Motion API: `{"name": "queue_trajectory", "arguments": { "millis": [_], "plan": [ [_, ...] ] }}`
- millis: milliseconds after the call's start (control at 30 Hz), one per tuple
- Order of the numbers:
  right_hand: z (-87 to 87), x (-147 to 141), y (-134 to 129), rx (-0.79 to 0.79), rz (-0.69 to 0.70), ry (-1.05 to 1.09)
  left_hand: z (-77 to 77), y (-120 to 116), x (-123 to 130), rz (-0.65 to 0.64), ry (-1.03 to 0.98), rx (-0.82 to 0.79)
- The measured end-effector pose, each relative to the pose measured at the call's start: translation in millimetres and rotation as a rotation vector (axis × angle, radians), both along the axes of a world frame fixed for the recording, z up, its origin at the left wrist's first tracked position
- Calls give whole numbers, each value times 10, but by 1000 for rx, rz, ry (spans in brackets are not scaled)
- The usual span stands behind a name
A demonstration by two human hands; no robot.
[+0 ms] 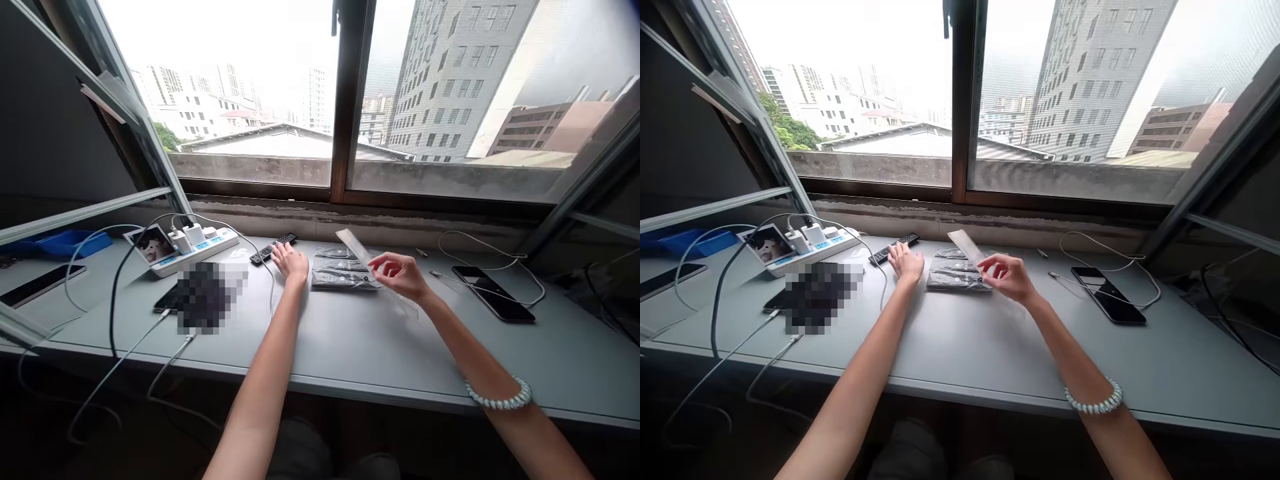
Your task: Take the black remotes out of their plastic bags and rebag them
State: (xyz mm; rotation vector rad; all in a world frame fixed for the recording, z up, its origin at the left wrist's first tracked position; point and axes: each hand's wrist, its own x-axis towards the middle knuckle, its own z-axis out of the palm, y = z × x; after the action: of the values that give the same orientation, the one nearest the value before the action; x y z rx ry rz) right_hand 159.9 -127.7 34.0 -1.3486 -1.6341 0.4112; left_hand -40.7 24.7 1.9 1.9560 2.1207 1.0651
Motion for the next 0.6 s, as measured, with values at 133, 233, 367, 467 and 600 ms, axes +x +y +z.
{"name": "queue_trajectory", "arguments": {
  "millis": [133,233,367,467,600],
  "plan": [
    [-2,-99,-44,-319,312,28,-72,82,-156,118,-11,-124],
    [-46,-141,-35,-444,426,-43,-66,133,-219,120,-14,-200],
    [-106,-160,3,-509,481,-117,-44,182,-266,125,62,-244],
    [-131,-143,26,-531,480,-134,-21,169,-245,167,160,-203],
    [-148,-116,40,-608,556,-158,25,119,-192,175,191,-119]
  ]
}}
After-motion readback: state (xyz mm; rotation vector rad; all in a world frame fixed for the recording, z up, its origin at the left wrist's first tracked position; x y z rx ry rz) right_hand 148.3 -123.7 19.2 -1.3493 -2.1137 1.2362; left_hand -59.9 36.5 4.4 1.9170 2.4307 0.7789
